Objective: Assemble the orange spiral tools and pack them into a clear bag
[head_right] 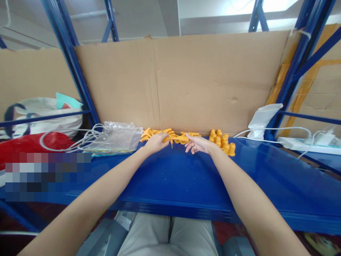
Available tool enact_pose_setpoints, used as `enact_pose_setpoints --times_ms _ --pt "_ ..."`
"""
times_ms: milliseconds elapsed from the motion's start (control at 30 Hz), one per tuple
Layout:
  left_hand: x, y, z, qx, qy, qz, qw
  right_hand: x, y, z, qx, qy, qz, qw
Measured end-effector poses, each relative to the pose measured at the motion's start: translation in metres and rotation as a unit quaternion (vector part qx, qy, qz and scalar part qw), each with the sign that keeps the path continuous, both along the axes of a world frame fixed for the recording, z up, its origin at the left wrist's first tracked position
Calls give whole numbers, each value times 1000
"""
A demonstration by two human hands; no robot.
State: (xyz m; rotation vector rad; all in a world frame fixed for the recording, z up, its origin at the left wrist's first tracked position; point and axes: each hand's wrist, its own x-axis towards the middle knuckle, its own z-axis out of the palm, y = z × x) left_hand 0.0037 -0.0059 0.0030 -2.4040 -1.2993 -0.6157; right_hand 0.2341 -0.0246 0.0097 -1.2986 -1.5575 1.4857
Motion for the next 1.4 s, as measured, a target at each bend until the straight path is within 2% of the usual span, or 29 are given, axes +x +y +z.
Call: enact_pose_setpoints --times_ms 100,300,433,700,900,1000,1100,1233,1333,1400 --pt "0 -1 1 -1 1 3 1000 -1 0 -2 21 20 -14 999" --pt "1 -5 4 3 15 13 1000 -2 -7 1 60 45 18 997" --pt "-1 -6 5 10 24 18 999 -4 -6 0 78 33 3 996" --pt "2 -9 3 21 43 18 999 -6 -4 1 62 -26 -64 996" --pt "1 -7 3 29 25 12 999 -19 -6 2 93 -83 -157 980" --pt "1 -6 3 27 22 12 999 -23 -7 2 79 -89 -170 978" --pt "2 -6 2 20 31 17 999 -21 -6 2 68 -62 -160 983" --pt "2 -5 1 18 35 18 999 -12 -5 2 49 -9 -74 996" --pt "0 -5 2 28 27 15 999 -9 -6 1 63 12 -23 998" --pt "-1 -6 3 32 25 14 999 -9 -7 0 78 19 -21 997"
